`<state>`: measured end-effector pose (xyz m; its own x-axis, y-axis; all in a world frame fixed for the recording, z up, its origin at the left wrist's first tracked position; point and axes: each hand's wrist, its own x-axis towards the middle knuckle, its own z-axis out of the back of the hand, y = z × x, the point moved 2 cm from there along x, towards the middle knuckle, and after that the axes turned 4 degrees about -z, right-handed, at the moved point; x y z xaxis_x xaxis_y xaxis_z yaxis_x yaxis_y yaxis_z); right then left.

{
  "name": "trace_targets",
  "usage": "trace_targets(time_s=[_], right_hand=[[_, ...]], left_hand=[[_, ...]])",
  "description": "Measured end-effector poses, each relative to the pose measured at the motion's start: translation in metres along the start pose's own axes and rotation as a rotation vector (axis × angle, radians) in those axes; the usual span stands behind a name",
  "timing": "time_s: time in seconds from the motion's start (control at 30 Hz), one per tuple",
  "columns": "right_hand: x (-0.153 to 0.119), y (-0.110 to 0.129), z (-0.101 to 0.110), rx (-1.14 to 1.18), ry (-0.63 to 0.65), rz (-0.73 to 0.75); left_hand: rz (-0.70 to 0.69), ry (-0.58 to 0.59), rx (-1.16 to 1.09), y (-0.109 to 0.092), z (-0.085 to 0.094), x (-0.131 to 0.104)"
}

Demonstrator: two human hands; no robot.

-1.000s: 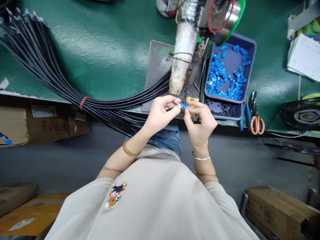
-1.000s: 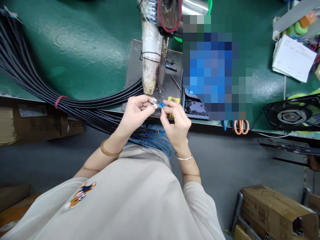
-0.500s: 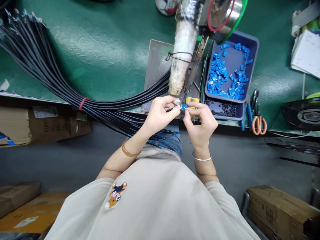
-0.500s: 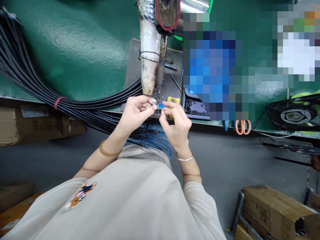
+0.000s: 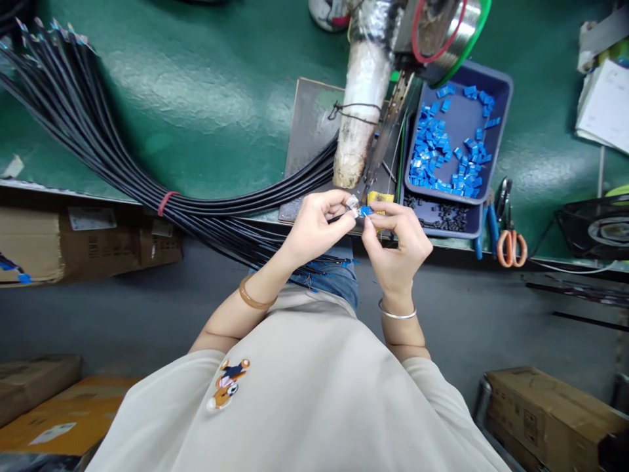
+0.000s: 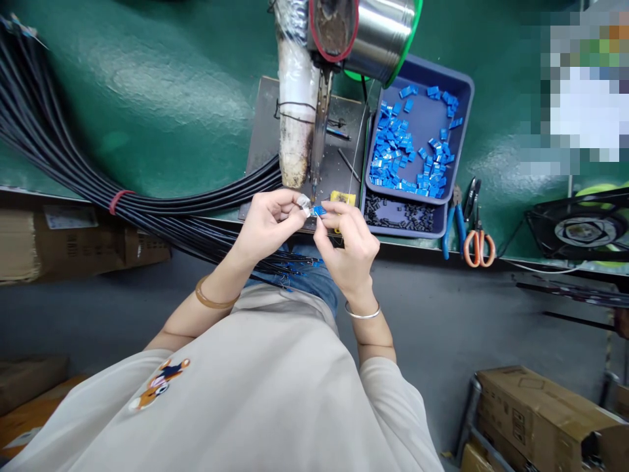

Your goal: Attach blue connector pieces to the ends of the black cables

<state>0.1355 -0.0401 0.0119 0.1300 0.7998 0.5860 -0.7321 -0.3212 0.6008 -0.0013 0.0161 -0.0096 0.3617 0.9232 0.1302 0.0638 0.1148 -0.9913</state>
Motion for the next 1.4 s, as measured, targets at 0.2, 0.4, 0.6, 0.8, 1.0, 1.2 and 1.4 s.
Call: trace_targets(time_s=[0.2,0.4,0.6,0.8,1.0,1.2,1.4], right_hand=[[-0.002,-0.003,0.005,0.003,0.054,-0.015],[-0.001,-0.006,0.024,0.145,-0.065,-0.295],[0.001,-0.008,0.05,0.404,-0.309,-0.335],[-0.005,-0.003,0.061,0.356,-0.295,-0.246],[-0.013,0.011,0.038,0.224,0.256,-0.409],[-0.007,0.0,0.017,0.427,0.28,-0.532],[-0.009,-0.007,0.015,0.353,0.208,-0.525]], left_hand=[[0.029,0.07,0.044,0.002,0.0,-0.004],[-0.07,0.022,0.318,-0.002,-0.001,-0.024],[-0.561,-0.045,0.699,0.004,-0.015,-0.047],[-0.335,0.424,0.54,0.002,-0.007,-0.046],[0.097,0.471,-0.042,-0.021,0.018,-0.036],[-0.064,0.204,0.087,-0.019,0.012,-0.039],[-0.242,0.092,0.271,-0.024,0.009,-0.035]])
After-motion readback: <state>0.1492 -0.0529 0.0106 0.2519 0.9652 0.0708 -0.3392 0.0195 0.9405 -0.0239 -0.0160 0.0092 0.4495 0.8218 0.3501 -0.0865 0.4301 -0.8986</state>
